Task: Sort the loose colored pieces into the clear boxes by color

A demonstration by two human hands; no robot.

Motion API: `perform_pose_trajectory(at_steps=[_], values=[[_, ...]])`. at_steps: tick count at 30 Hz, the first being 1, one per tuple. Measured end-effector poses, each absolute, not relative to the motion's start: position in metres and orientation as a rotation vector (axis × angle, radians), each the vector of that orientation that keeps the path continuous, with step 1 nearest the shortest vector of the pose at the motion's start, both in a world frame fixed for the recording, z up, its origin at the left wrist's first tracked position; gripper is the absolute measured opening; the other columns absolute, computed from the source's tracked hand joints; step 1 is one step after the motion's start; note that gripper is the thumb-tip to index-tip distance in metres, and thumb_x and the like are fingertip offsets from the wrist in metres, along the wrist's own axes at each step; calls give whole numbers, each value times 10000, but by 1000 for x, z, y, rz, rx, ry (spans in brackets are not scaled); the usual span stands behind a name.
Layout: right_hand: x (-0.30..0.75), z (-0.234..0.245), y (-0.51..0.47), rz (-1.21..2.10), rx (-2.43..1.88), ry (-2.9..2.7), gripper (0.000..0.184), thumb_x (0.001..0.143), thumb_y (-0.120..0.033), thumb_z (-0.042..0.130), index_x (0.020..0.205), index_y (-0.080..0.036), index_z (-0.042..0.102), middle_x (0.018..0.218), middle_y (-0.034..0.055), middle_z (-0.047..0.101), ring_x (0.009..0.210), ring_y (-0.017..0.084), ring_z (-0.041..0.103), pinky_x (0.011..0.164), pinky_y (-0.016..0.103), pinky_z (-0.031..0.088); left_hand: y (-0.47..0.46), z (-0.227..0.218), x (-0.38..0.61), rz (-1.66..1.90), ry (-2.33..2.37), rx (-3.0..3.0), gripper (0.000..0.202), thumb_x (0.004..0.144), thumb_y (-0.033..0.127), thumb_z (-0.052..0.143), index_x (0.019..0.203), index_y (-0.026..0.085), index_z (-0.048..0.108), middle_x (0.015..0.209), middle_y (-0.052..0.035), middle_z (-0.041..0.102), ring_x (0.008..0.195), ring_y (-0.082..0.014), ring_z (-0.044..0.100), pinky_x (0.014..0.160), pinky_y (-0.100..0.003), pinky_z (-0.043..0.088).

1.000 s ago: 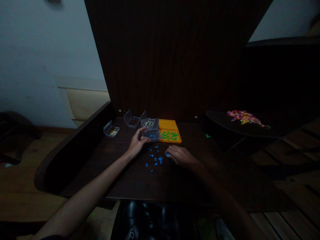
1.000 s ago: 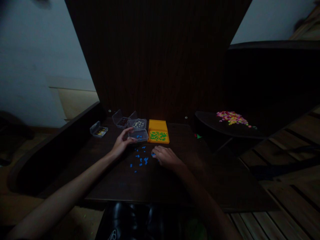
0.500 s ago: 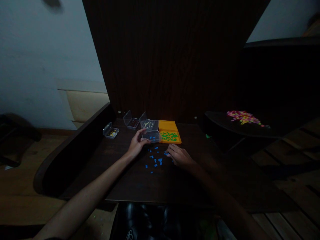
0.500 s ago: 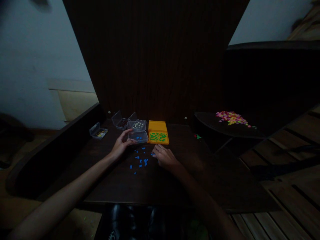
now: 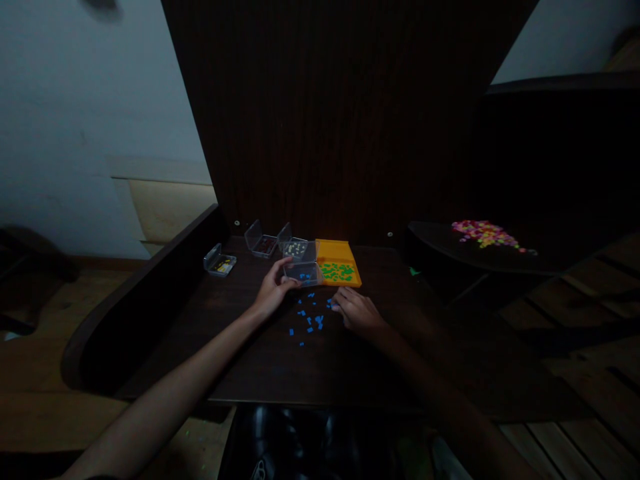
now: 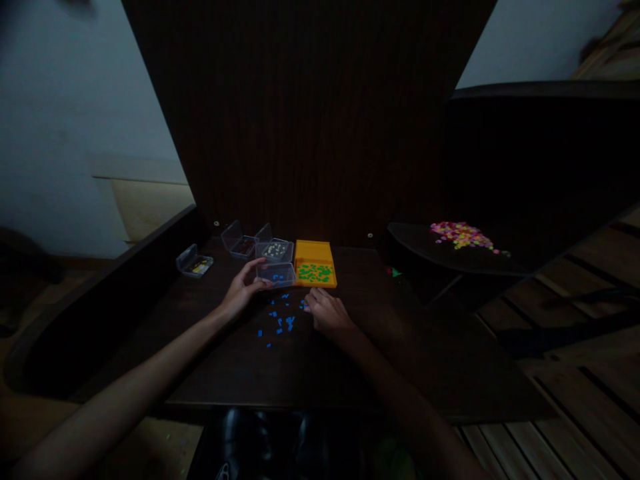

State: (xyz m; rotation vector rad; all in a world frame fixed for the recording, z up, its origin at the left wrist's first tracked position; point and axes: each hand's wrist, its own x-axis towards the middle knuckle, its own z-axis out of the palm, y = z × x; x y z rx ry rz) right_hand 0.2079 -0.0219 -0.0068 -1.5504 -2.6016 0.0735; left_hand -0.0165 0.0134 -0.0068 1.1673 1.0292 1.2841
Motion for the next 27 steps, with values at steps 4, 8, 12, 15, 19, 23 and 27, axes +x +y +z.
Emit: perform_pose_trajectory(at_steps=[4, 8, 12, 15, 19, 23, 27], values=[[208, -8, -22, 44, -1531, -2639, 130, 924, -157, 457, 985, -170, 571, 1042, 99, 585, 986, 204, 540, 739, 278, 443, 13, -6, -17, 1290, 1043, 1166, 673, 602, 176, 709, 1246, 192, 512, 1129, -61, 636, 727, -134, 654, 838, -327, 503], [208, -10, -21, 63, -1511, -2636, 139, 899, -118, 463, 985, -168, 560, 1037, 99, 578, 975, 201, 533, 754, 277, 436, 12, -5, -16, 1309, 1042, 1162, 635, 601, 171, 698, 1213, 200, 530, 1179, -62, 609, 727, -132, 657, 841, -335, 505], [208, -13, -21, 115, -1478, -2600, 151, 886, -98, 468, 982, -186, 544, 1042, 88, 566, 971, 189, 528, 765, 268, 432, 11, -4, -16, 1292, 1042, 1175, 653, 613, 173, 695, 1239, 192, 511, 1140, -58, 627, 720, -121, 654, 855, -322, 494], [208, -15, -21, 167, -1435, -2565, 133, 897, -109, 464, 978, -194, 527, 1032, 73, 560, 949, 176, 537, 769, 264, 431, 11, -4, -15, 1292, 1034, 1169, 669, 607, 172, 701, 1246, 194, 506, 1148, -56, 619, 717, -115, 653, 846, -310, 490], [211, -18, -20, 190, -1383, -2513, 126, 900, -112, 461, 969, -199, 520, 1019, 63, 559, 918, 170, 547, 770, 268, 436, 10, -3, -14, 1297, 1027, 1161, 656, 602, 174, 704, 1231, 194, 517, 1159, -61, 611, 721, -124, 654, 836, -319, 495], [213, -16, -19, 195, -1233, -2402, 101, 908, -139, 446, 936, -200, 521, 970, 66, 564, 866, 176, 551, 761, 288, 452, 8, -2, -14, 1291, 1034, 1178, 647, 622, 178, 693, 1243, 189, 511, 1040, -44, 654, 717, -132, 654, 847, -331, 493], [209, -9, -18, 229, -1011, -2237, 113, 914, -153, 416, 914, -201, 518, 888, 61, 556, 815, 183, 548, 744, 310, 465, 7, -3, -13, 1269, 1003, 1204, 648, 629, 162, 692, 1246, 193, 497, 1002, -35, 668, 733, -136, 661, 825, -319, 503]])
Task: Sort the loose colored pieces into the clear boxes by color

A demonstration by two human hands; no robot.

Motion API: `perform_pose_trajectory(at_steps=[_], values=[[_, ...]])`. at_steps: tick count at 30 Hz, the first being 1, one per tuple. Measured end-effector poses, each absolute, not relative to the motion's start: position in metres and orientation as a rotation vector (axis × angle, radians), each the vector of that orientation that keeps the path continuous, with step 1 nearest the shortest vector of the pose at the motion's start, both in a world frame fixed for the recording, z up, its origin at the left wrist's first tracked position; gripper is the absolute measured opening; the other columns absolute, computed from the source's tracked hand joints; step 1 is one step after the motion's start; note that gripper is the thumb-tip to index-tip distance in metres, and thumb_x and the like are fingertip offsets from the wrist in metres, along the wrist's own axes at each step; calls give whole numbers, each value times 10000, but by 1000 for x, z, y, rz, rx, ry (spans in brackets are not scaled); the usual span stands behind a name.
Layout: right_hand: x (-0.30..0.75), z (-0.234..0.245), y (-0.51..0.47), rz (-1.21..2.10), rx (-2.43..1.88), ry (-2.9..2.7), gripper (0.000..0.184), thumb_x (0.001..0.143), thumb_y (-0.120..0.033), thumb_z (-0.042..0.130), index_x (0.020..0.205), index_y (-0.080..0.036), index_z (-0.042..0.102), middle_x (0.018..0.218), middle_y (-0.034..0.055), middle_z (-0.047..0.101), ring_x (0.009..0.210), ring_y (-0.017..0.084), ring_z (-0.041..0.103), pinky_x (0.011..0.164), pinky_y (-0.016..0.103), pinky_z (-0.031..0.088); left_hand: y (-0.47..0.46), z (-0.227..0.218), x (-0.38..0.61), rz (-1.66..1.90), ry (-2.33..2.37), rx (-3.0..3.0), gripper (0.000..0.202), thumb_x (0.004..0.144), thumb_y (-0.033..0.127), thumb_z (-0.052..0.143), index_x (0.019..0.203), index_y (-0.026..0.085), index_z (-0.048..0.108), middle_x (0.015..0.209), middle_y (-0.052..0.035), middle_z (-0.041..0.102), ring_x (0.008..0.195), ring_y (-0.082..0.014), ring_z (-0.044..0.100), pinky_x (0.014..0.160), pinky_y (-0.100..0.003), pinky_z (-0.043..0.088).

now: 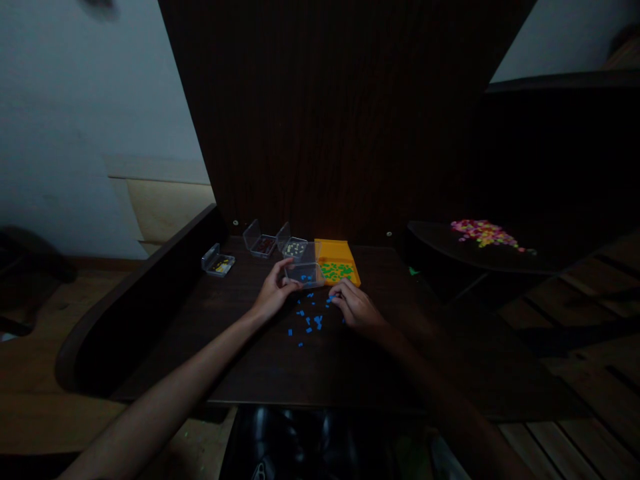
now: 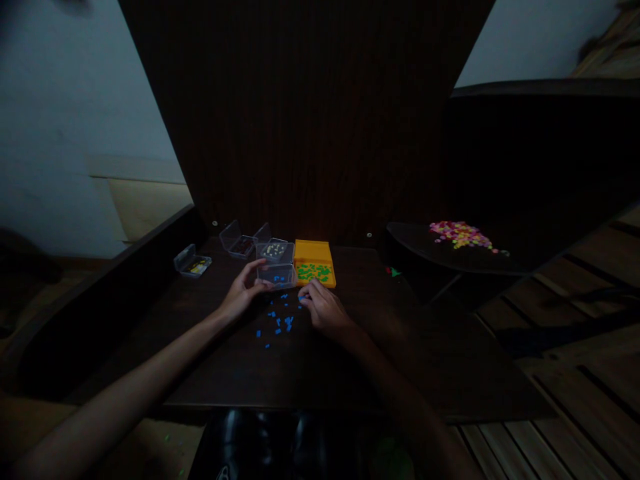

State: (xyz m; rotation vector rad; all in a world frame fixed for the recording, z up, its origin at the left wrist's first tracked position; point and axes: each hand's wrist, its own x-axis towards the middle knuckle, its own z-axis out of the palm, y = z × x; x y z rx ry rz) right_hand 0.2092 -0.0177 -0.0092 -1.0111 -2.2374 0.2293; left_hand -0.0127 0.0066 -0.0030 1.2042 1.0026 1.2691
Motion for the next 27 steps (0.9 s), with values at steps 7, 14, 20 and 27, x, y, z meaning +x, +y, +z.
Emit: perform_pose_trajectory(at_steps=[7, 14, 20, 27], values=[[205, 0, -18, 261, -915, -2064, 114, 924, -193, 431, 936, -206, 543, 870, 61, 559, 784, 185, 548, 709, 322, 488, 0, -4, -5, 1168, 842, 1232, 764, 627, 148, 738, 1315, 202, 409, 1006, -46, 653, 742, -108, 653, 767, -266, 497], [209, -1, -14, 229, -986, -2035, 137, 911, -202, 447, 945, -200, 580, 874, 69, 583, 798, 195, 569, 721, 328, 491, -16, -4, 5, 1077, 739, 1282, 813, 644, 150, 765, 1357, 260, 390, 1291, -121, 493, 837, -114, 639, 746, -261, 513], [213, -3, -12, 167, -1100, -2139, 171, 934, -246, 446, 935, -194, 610, 899, 72, 612, 877, 201, 592, 793, 327, 483, -20, -9, 9, 1042, 720, 1316, 796, 669, 165, 765, 1368, 262, 397, 1262, -127, 492, 829, -121, 639, 726, -264, 523], [215, -4, -13, 45, -1260, -2211, 218, 934, -268, 464, 967, -217, 674, 932, 71, 650, 898, 197, 596, 829, 321, 484, -18, -9, 8, 1037, 705, 1308, 783, 645, 167, 786, 1337, 273, 437, 1291, -126, 463, 827, -122, 642, 750, -285, 532]])
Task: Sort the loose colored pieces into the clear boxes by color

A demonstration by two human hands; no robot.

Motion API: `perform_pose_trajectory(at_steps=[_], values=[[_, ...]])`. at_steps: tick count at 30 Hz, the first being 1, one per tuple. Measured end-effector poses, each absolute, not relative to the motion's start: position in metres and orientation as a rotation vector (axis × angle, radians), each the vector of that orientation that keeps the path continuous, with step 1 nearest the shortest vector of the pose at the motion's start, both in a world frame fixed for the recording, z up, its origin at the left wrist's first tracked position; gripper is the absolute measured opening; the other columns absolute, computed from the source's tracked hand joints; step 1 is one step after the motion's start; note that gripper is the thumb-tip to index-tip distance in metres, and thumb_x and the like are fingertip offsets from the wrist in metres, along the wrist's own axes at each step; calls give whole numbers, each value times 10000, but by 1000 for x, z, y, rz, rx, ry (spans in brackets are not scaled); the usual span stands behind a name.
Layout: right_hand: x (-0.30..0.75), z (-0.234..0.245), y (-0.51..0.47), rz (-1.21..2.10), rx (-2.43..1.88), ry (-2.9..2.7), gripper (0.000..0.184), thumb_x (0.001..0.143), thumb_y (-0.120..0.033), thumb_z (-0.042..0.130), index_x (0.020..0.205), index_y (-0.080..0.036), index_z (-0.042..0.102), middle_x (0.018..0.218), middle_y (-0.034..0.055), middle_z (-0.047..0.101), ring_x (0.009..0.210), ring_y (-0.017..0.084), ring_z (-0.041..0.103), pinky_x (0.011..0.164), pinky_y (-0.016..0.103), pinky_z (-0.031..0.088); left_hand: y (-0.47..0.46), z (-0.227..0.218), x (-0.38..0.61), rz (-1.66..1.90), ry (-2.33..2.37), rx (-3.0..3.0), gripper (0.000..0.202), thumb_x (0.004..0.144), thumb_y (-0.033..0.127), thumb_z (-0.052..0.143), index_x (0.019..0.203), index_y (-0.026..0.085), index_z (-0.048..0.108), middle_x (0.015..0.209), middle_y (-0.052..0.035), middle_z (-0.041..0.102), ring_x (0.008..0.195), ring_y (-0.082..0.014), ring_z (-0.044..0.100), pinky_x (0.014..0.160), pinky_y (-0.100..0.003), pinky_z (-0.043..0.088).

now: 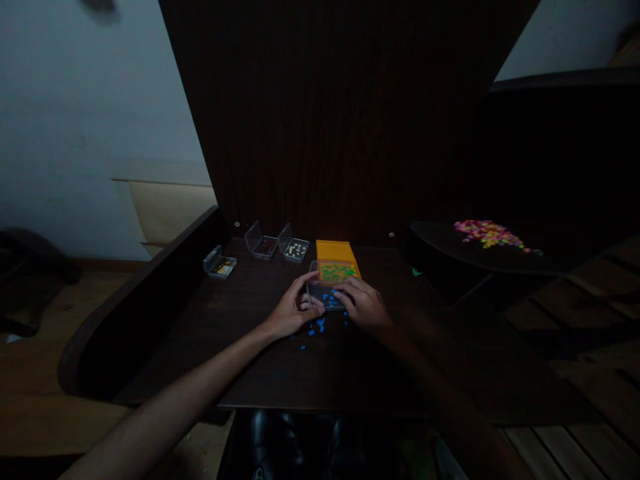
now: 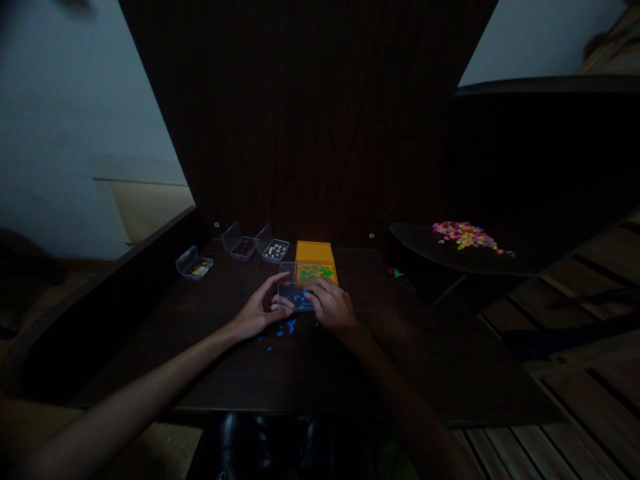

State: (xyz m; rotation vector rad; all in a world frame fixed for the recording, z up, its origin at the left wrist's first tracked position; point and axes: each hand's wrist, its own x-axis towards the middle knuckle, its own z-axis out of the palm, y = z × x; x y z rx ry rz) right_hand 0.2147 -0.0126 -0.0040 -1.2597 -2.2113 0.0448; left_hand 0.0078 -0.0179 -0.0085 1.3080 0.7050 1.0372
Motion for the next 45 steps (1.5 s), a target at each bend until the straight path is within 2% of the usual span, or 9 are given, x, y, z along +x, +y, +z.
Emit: perform_pose_trajectory(at_steps=[9, 15, 18, 21, 23, 25, 29, 37, 45], values=[[216, -4, -13, 35, -1272, -2147, 298, 909, -178, 436, 1079, -228, 676, 1017, 70, 658, 922, 196, 608, 853, 319, 494, -16, -10, 7, 998, 717, 1282, 801, 652, 142, 767, 1356, 248, 399, 1212, -107, 528, 817, -112, 642, 737, -250, 520], [226, 6, -14, 48, -1359, -2013, 273, 937, -264, 417, 972, -183, 676, 923, 85, 614, 828, 192, 600, 770, 315, 489, -5, -8, -1, 1109, 814, 1303, 765, 608, 108, 734, 1308, 235, 453, 1203, -95, 515, 766, -112, 665, 723, -265, 537], [239, 9, -13, 200, -1365, -2188, 272, 936, -371, 465, 1025, -203, 660, 953, 69, 622, 846, 191, 598, 777, 320, 482, 1, -8, -6, 1174, 856, 1292, 738, 600, 104, 716, 1284, 239, 474, 1213, -89, 514, 760, -120, 675, 729, -284, 548], [251, 6, -12, 390, -1401, -2398, 536, 788, -526, 655, 1237, -242, 588, 1097, 76, 602, 971, 226, 589, 846, 352, 475, 6, -8, -10, 1195, 890, 1288, 732, 607, 111, 712, 1286, 233, 466, 1208, -89, 532, 758, -124, 678, 740, -289, 547], [256, 2, -11, 484, -1454, -2480, 810, 659, -558, 758, 1360, -247, 496, 1195, 96, 558, 1052, 259, 568, 892, 376, 464, 8, -8, -12, 1199, 910, 1298, 727, 615, 118, 712, 1288, 230, 462, 1227, -96, 527, 759, -118, 678, 758, -286, 541], [257, -2, -10, 534, -1466, -2515, 907, 622, -544, 789, 1408, -248, 445, 1226, 102, 533, 1076, 267, 559, 917, 379, 455, 9, -8, -14, 1202, 923, 1309, 720, 621, 120, 711, 1287, 232, 461, 1250, -100, 516, 761, -111, 678, 780, -289, 537], [255, -9, -7, 529, -1406, -2485, 723, 732, -459, 741, 1378, -260, 483, 1172, 87, 558, 1052, 236, 566, 931, 358, 447, 10, -9, -14, 1195, 932, 1303, 723, 619, 128, 719, 1287, 226, 460, 1260, -108, 515, 758, -114, 682, 804, -304, 535], [245, -15, -2, 370, -1280, -2459, 294, 838, -230, 652, 1122, -159, 674, 971, 89, 650, 911, 201, 613, 838, 336, 495, 12, -9, -15, 1201, 982, 1272, 735, 592, 149, 737, 1273, 226, 471, 1224, -87, 549, 748, -121, 681, 813, -314, 528], [233, -26, -2, 308, -1151, -2388, 315, 868, -177, 588, 1176, -174, 654, 1052, 105, 650, 975, 205, 613, 880, 364, 507, 14, -10, -16, 1198, 978, 1302, 733, 604, 168, 737, 1282, 224, 464, 1212, -82, 554, 754, -124, 671, 798, -324, 539]])
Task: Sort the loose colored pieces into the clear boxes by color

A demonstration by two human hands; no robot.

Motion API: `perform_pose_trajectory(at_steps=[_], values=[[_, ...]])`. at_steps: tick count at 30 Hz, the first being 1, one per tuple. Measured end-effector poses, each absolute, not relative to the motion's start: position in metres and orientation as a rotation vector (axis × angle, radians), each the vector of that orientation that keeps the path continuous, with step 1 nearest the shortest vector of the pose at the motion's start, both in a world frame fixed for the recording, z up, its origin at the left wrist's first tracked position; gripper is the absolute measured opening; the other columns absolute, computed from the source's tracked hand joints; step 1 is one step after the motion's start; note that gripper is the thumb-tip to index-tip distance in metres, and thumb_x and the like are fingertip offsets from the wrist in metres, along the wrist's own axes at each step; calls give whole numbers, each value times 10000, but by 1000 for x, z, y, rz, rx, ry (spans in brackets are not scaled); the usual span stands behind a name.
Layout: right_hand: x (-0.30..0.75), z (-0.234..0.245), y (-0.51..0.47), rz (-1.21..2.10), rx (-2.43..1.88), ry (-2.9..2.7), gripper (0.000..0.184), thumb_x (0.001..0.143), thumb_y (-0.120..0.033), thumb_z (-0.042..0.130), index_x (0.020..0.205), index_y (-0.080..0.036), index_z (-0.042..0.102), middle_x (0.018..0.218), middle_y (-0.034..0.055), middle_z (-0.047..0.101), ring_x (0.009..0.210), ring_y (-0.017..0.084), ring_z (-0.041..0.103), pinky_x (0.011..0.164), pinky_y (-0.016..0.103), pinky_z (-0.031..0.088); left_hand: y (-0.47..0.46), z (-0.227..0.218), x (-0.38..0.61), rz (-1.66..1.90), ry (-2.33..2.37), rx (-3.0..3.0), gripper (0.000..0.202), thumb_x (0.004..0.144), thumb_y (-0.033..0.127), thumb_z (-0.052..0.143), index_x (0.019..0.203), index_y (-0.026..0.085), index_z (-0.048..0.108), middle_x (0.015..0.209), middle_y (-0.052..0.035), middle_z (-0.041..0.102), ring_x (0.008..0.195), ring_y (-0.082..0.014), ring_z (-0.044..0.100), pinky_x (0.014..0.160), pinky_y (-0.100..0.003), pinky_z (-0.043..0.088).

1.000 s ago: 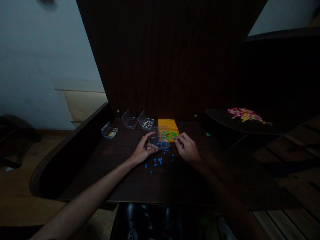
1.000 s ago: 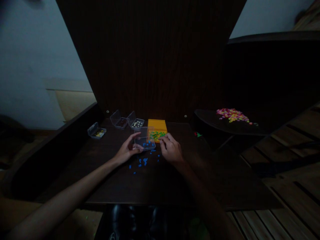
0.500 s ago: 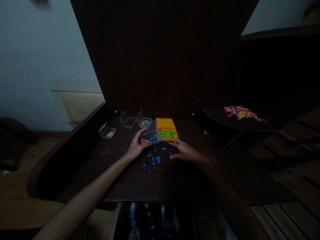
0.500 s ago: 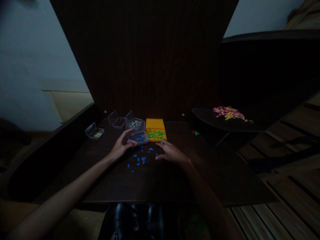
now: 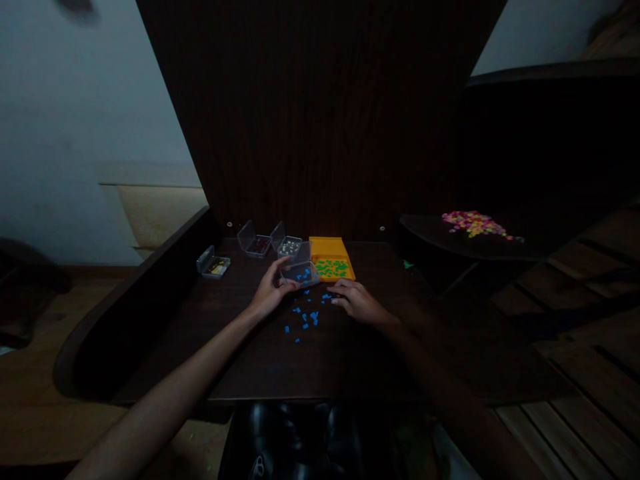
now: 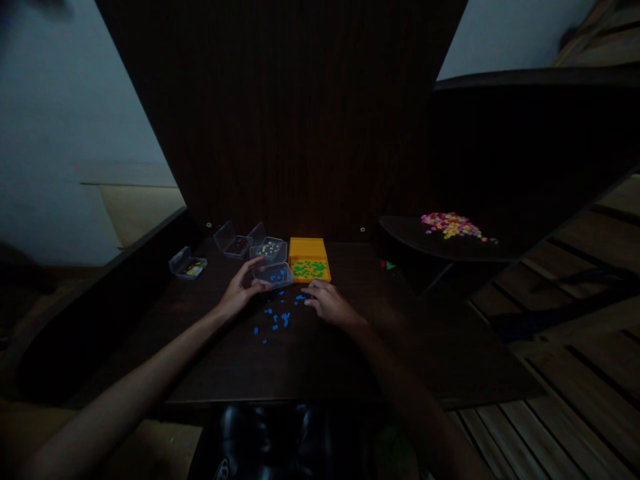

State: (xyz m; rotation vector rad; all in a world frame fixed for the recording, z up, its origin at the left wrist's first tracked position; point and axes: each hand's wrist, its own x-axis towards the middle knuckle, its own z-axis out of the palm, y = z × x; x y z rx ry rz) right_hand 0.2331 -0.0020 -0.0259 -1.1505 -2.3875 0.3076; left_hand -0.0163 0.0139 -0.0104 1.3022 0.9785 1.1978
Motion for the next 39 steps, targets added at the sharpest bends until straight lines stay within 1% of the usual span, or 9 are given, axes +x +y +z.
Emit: perform_pose_trajectory(at_steps=[3, 7, 12, 16, 19, 25, 30, 35, 39], values=[[228, -24, -3, 311, -1102, -2397, 354, 867, -161, 587, 1216, -192, 633, 1151, 115, 616, 1074, 211, 584, 944, 380, 485, 14, -13, -15, 1202, 977, 1307, 730, 595, 147, 732, 1275, 210, 475, 1189, -79, 565, 728, -111, 664, 791, -311, 537], [226, -24, -3, 294, -1072, -2416, 338, 864, -160, 602, 1197, -183, 652, 1198, 127, 608, 1131, 219, 561, 988, 397, 467, 15, -16, -13, 1190, 946, 1297, 729, 597, 150, 720, 1276, 217, 464, 1182, -75, 565, 742, -112, 665, 790, -300, 534], [228, -27, -2, 258, -1074, -2459, 307, 871, -158, 591, 1166, -172, 676, 1290, 149, 598, 1240, 263, 516, 1046, 494, 423, 15, -15, -12, 1199, 945, 1284, 727, 584, 146, 729, 1261, 218, 474, 1187, -76, 570, 716, -108, 666, 790, -307, 536], [228, -28, -2, 323, -1005, -2528, 364, 894, -104, 511, 1233, -165, 631, 1347, 152, 546, 1280, 231, 498, 1080, 455, 408, 13, -12, -13, 1203, 960, 1296, 700, 612, 155, 727, 1263, 216, 477, 1195, -79, 584, 742, -124, 678, 807, -314, 541], [227, -28, -3, 331, -988, -2561, 425, 867, -36, 487, 1247, -174, 618, 1350, 128, 541, 1285, 211, 486, 1090, 422, 407, 12, -10, -13, 1207, 972, 1293, 692, 614, 148, 728, 1257, 217, 482, 1209, -75, 581, 738, -114, 678, 803, -299, 541], [230, -27, -5, 228, -924, -2665, 617, 739, 78, 473, 1268, -213, 604, 1355, 79, 540, 1290, 213, 472, 1068, 402, 436, 9, -6, -13, 1205, 959, 1300, 675, 621, 139, 710, 1252, 215, 482, 1192, -68, 586, 742, -113, 680, 781, -284, 535], [234, -30, -3, 203, -865, -2679, 542, 742, 56, 446, 1161, -194, 680, 1269, 86, 611, 1194, 215, 570, 1012, 381, 493, 9, -5, -12, 1219, 961, 1277, 671, 615, 135, 712, 1244, 212, 490, 1180, -74, 585, 741, -124, 683, 769, -291, 532], [239, -37, -4, 165, -839, -2699, 574, 703, 78, 423, 1143, -180, 686, 1214, 88, 656, 1171, 198, 590, 976, 350, 519, 9, -6, -13, 1220, 944, 1272, 674, 620, 133, 710, 1250, 211, 481, 1185, -73, 584, 722, -111, 679, 761, -276, 527], [239, -35, -8, 81, -825, -2741, 503, 748, 54, 437, 1112, -178, 695, 1179, 84, 683, 1138, 187, 618, 951, 337, 527, 9, -6, -13, 1219, 928, 1280, 667, 625, 129, 712, 1246, 214, 485, 1193, -73, 580, 715, -100, 676, 754, -263, 528]])
